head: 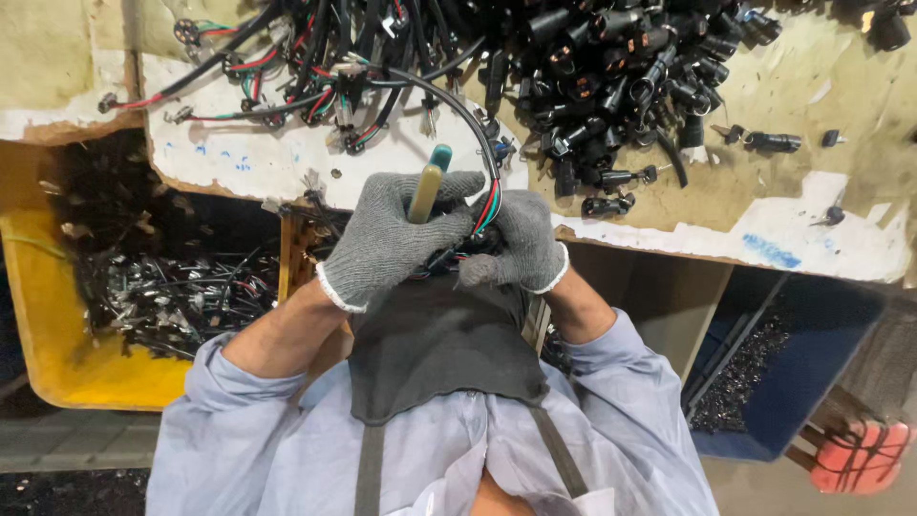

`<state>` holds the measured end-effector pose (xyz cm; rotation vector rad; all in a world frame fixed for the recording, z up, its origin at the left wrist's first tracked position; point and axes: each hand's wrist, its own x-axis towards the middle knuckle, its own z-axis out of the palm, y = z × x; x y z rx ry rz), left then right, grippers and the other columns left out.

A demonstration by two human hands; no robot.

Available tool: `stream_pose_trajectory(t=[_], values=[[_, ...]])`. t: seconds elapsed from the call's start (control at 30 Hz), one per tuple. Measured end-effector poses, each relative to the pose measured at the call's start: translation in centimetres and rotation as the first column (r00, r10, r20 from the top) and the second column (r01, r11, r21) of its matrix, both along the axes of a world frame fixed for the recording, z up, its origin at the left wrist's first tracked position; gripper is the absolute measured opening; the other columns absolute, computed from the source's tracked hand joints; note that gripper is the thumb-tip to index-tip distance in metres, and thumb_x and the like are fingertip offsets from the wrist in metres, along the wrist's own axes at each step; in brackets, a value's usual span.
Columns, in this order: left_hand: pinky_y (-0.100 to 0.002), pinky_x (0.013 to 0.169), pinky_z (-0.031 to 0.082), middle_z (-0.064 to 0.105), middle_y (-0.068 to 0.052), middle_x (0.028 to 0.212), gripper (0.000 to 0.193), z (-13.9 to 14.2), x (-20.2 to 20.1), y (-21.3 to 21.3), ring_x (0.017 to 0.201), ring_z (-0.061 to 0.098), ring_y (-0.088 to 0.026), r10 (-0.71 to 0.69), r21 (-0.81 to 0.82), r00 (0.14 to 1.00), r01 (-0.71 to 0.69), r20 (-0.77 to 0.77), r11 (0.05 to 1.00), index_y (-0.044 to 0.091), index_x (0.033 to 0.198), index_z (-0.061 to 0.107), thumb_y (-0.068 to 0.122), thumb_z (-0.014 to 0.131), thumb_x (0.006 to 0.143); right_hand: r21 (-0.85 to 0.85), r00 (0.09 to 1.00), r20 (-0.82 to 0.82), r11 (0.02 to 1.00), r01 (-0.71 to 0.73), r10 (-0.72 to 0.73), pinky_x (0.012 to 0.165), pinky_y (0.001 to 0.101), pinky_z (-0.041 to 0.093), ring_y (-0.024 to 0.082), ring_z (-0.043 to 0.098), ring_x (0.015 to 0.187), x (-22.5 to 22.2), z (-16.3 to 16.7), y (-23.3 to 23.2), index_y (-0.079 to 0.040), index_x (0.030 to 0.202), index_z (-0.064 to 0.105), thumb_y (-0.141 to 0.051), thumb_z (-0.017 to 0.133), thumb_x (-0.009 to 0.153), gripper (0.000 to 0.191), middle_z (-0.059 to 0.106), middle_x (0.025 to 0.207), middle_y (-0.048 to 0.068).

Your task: The person sits at a factory workbench and uses a handheld wire stripper to strip insulation from the ends of black electrical wires. They repeatedly pick up a wire, grip it with the stripping tool, pull off the insulation, and set the processed wire aside among a large pile of similar wires and connectors.

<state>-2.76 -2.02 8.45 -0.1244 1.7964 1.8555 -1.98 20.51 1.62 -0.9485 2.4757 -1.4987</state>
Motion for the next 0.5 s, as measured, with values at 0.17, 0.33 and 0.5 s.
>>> stream_pose_trajectory(t=[0.17, 0.33, 0.5], values=[[-0.024, 0.076, 0.059, 0.080, -0.006, 0.098, 0.036, -0.2, 0.0, 0.6, 0.085, 0.070, -0.005, -0.044, -0.060, 0.987, 0.035, -0.156, 0.998, 0.001, 0.122, 0.073, 0.012, 0.077, 0.088, -0.063, 0.988, 0.150, 0.998, -0.023, 0.032, 0.082, 0.0355, 0.057, 0.029, 0.076, 0.090, -0.5, 1.4, -0.5, -0.002, 0.128, 0.065, -0.072, 0.076, 0.078, 0.087, 0.074, 0.103, 0.010], [-0.035, 0.069, 0.052, 0.070, -0.016, 0.090, 0.027, 0.6, 0.2, -0.4, 0.075, 0.072, -0.027, -0.214, -0.357, 0.751, -0.031, -0.625, 0.934, 0.001, 0.111, 0.080, 0.010, 0.079, 0.086, -0.015, 0.977, 0.179, 0.993, -0.115, 0.116, 0.080, 0.0349, 0.056, 0.030, 0.074, 0.087, -0.5, 1.6, -0.7, -0.011, 0.120, 0.075, -0.050, 0.075, 0.095, 0.046, 0.075, 0.107, 0.012], [-0.036, 0.067, 0.052, 0.068, -0.014, 0.091, 0.019, -1.2, 4.4, -3.2, 0.075, 0.068, -0.027, 0.253, 0.057, 0.635, -0.312, -0.730, 0.948, 0.004, 0.106, 0.078, 0.014, 0.077, 0.090, 0.209, 0.988, 0.047, 0.965, -0.156, 0.149, 0.070, 0.0417, 0.051, 0.031, 0.065, 0.072, 0.3, 0.8, -2.1, -0.012, 0.091, 0.068, -0.046, 0.083, 0.080, 0.039, 0.066, 0.079, 0.007]])
